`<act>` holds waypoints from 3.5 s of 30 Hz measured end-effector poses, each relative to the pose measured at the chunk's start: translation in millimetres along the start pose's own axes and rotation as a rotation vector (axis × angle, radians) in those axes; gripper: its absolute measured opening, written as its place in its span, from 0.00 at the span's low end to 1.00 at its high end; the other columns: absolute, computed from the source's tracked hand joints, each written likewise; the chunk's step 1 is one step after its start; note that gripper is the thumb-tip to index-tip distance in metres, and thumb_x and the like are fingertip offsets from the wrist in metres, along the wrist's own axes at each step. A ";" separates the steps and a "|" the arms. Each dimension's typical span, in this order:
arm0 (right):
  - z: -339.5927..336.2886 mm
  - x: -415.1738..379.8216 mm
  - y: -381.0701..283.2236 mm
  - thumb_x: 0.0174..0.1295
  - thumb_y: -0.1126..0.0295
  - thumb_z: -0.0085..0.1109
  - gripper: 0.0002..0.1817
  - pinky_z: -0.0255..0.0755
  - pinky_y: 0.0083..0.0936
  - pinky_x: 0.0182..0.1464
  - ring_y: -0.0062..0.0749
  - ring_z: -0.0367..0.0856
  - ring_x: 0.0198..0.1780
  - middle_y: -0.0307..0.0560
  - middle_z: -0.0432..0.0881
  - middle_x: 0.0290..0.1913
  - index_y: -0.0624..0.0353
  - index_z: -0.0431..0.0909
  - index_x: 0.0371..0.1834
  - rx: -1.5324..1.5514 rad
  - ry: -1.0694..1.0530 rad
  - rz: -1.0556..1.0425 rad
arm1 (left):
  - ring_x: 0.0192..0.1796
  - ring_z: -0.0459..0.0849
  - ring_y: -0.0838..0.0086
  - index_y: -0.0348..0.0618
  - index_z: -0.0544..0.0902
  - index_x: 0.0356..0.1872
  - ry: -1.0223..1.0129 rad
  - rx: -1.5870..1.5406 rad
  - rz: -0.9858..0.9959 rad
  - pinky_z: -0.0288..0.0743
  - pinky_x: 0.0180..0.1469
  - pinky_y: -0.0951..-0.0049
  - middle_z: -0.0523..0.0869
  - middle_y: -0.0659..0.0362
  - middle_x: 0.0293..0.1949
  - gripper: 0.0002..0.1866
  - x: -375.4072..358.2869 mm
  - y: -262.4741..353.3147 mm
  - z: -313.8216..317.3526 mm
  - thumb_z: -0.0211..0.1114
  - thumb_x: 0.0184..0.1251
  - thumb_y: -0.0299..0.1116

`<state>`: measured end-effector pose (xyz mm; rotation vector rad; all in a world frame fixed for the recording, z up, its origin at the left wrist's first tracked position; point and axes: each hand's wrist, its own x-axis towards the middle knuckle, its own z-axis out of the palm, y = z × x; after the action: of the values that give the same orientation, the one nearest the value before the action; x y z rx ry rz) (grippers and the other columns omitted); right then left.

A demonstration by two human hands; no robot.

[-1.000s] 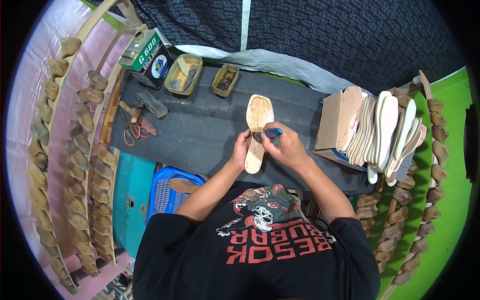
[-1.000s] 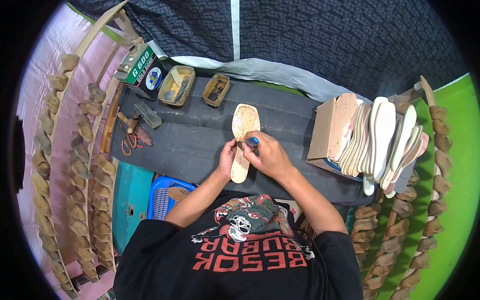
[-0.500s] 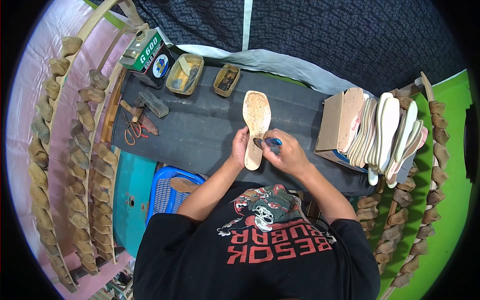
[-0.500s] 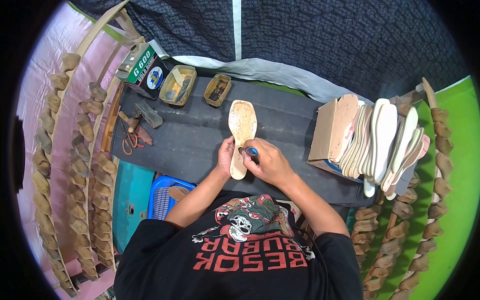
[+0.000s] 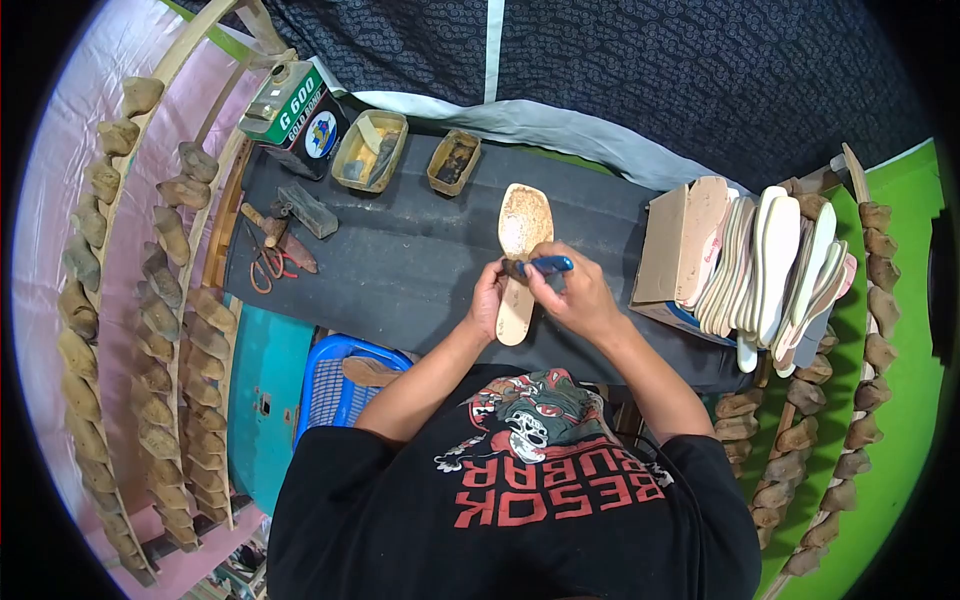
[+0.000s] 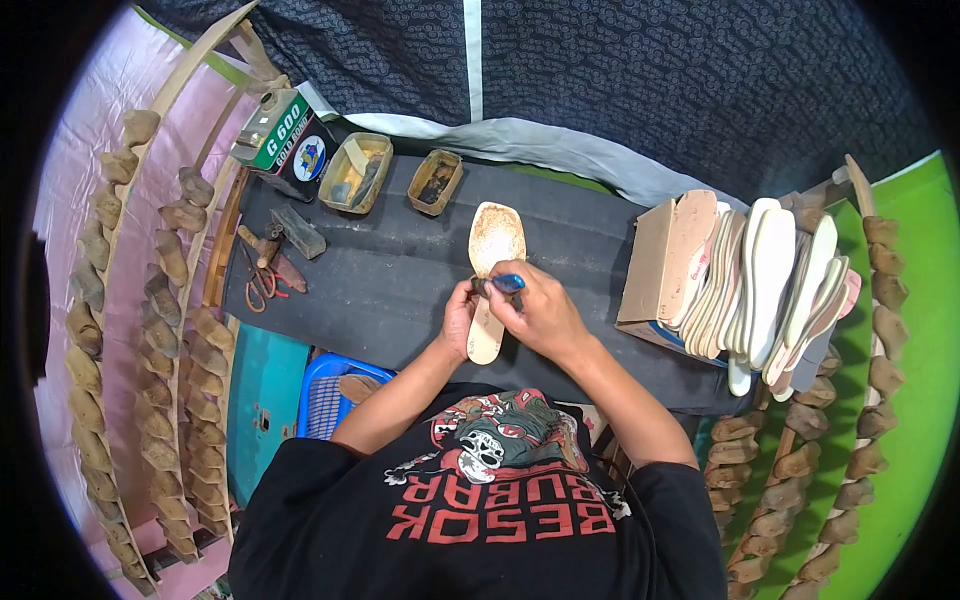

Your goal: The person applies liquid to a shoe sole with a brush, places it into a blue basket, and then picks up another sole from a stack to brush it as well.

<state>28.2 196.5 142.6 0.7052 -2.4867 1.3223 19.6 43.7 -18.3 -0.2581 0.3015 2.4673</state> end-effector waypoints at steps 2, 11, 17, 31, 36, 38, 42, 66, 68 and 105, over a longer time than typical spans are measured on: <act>2.5 -2.0 -2.0 0.65 0.74 0.68 0.12 0.80 0.38 0.41 0.49 0.87 0.37 0.54 0.86 0.40 0.64 0.78 0.48 0.014 -0.012 -0.015 | 0.55 0.89 0.61 0.43 0.81 0.61 0.015 0.019 -0.005 0.83 0.62 0.60 0.89 0.53 0.55 0.24 0.4 3.3 -1.4 0.52 0.80 0.50; -12.8 18.8 16.1 0.68 0.76 0.66 0.11 0.81 0.36 0.46 0.49 0.89 0.43 0.55 0.86 0.44 0.66 0.78 0.50 -0.074 0.058 0.002 | 0.46 0.91 0.62 0.43 0.79 0.65 -0.061 0.222 -0.034 0.88 0.49 0.64 0.89 0.53 0.51 0.28 -2.2 -12.0 13.9 0.47 0.82 0.54; -27.4 39.1 23.0 0.70 0.75 0.64 0.09 0.80 0.37 0.43 0.51 0.89 0.41 0.56 0.86 0.43 0.64 0.78 0.50 -0.108 0.141 0.004 | 0.45 0.92 0.60 0.39 0.77 0.65 -0.005 0.385 -0.072 0.88 0.48 0.63 0.89 0.51 0.51 0.29 -6.7 -21.0 10.1 0.46 0.82 0.55; -36.2 42.6 31.5 0.70 0.75 0.66 0.10 0.80 0.33 0.47 0.42 0.89 0.43 0.53 0.87 0.44 0.65 0.79 0.50 -0.092 0.146 0.089 | 0.45 0.92 0.65 0.39 0.77 0.65 0.062 0.527 -0.025 0.88 0.48 0.66 0.90 0.52 0.48 0.36 -11.1 -18.0 18.7 0.49 0.79 0.64; -35.6 39.0 21.5 0.71 0.75 0.65 0.09 0.80 0.34 0.48 0.44 0.89 0.43 0.54 0.87 0.44 0.65 0.79 0.50 -0.084 0.090 0.038 | 0.44 0.92 0.65 0.39 0.78 0.64 0.077 0.524 -0.036 0.88 0.47 0.66 0.90 0.51 0.47 0.35 -10.2 -18.1 17.8 0.49 0.80 0.64; -29.1 34.5 20.8 0.71 0.73 0.64 0.09 0.80 0.35 0.45 0.48 0.89 0.42 0.56 0.87 0.43 0.64 0.79 0.50 -0.045 0.069 -0.008 | 0.45 0.92 0.64 0.41 0.76 0.66 0.068 0.498 -0.041 0.88 0.47 0.66 0.89 0.52 0.49 0.34 -7.6 -14.3 15.3 0.48 0.80 0.62; -26.6 20.5 8.9 0.72 0.70 0.64 0.10 0.80 0.32 0.47 0.40 0.89 0.43 0.52 0.87 0.41 0.64 0.79 0.49 0.077 -0.086 0.178 | 0.46 0.91 0.63 0.43 0.76 0.68 0.052 0.387 -0.043 0.88 0.47 0.66 0.88 0.53 0.52 0.32 -1.0 -6.7 6.1 0.47 0.82 0.59; -12.8 51.2 37.8 0.72 0.70 0.63 0.09 0.82 0.32 0.43 0.37 0.89 0.37 0.53 0.87 0.38 0.65 0.80 0.48 0.076 -0.005 0.189 | 0.44 0.91 0.61 0.42 0.80 0.64 0.137 0.185 0.091 0.88 0.41 0.62 0.90 0.54 0.50 0.28 -1.3 14.4 -7.5 0.53 0.82 0.56; -0.4 70.2 47.1 0.72 0.69 0.65 0.10 0.80 0.31 0.41 0.36 0.88 0.35 0.52 0.87 0.35 0.65 0.80 0.48 0.081 0.023 0.177 | 0.44 0.91 0.61 0.42 0.80 0.64 0.160 0.178 0.112 0.88 0.41 0.62 0.90 0.54 0.51 0.28 -9.3 19.0 -13.4 0.53 0.82 0.56; 119.9 182.9 146.4 0.70 0.63 0.67 0.16 0.77 0.50 0.40 0.66 0.87 0.37 0.68 0.86 0.33 0.69 0.79 0.44 -0.225 0.032 0.245 | 0.44 0.91 0.60 0.41 0.79 0.65 0.234 0.136 0.279 0.88 0.41 0.61 0.89 0.52 0.51 0.28 -69.1 108.1 -60.0 0.52 0.82 0.54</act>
<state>-202.1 111.6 47.8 0.3351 -2.7059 1.0899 13.9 -96.0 -41.4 -0.4755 0.6410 2.6771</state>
